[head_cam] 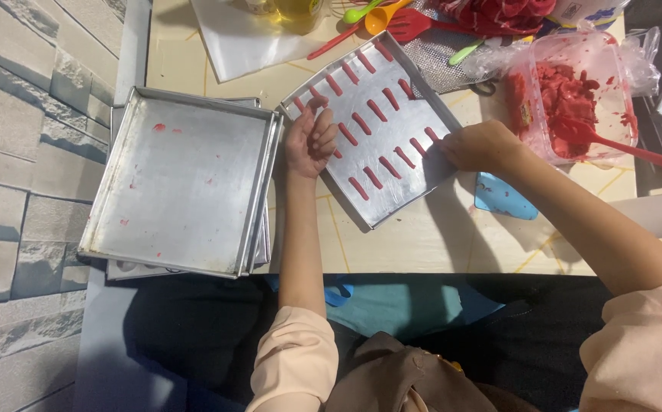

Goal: Filling a piping bag with red batter and piping it onto a metal tray in small strips.

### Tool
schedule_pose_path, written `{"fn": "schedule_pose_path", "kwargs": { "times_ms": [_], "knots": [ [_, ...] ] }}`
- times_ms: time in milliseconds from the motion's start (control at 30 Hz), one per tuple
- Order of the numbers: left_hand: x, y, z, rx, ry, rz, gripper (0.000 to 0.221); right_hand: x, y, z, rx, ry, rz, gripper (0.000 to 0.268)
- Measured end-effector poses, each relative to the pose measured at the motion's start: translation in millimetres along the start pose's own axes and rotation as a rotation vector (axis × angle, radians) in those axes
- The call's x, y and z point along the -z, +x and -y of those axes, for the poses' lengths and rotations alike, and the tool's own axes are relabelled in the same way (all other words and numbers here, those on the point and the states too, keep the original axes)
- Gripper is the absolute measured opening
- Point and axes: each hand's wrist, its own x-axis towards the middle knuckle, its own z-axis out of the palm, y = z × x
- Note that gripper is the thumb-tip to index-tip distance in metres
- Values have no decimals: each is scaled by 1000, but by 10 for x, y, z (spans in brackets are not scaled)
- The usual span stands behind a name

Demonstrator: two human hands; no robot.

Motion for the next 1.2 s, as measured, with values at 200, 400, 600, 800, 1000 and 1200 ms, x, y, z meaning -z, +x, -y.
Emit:
{"fn": "schedule_pose_path", "kwargs": {
  "times_ms": [200,400,600,800,1000,1200],
  "knots": [
    [-36,-6,-14,6,7,-10,30,-28,17,12,-57,163,-3,28],
    [-2,3,-4,3,-1,-15,30,-114,72,46,-117,274,-32,25],
    [-66,-1,-16,1,36,-21,29,-114,37,55,-155,389,-26,19],
    [-44,7,-18,-2,43,-24,29,-229,107,113,-238,563,-47,16],
    [-70,-1,-36,18,46,-20,29,-335,191,280,-244,282,-107,15],
    [-47,7,-23,6,54,-22,30,-183,96,125,-165,357,-23,20]
  ]
}}
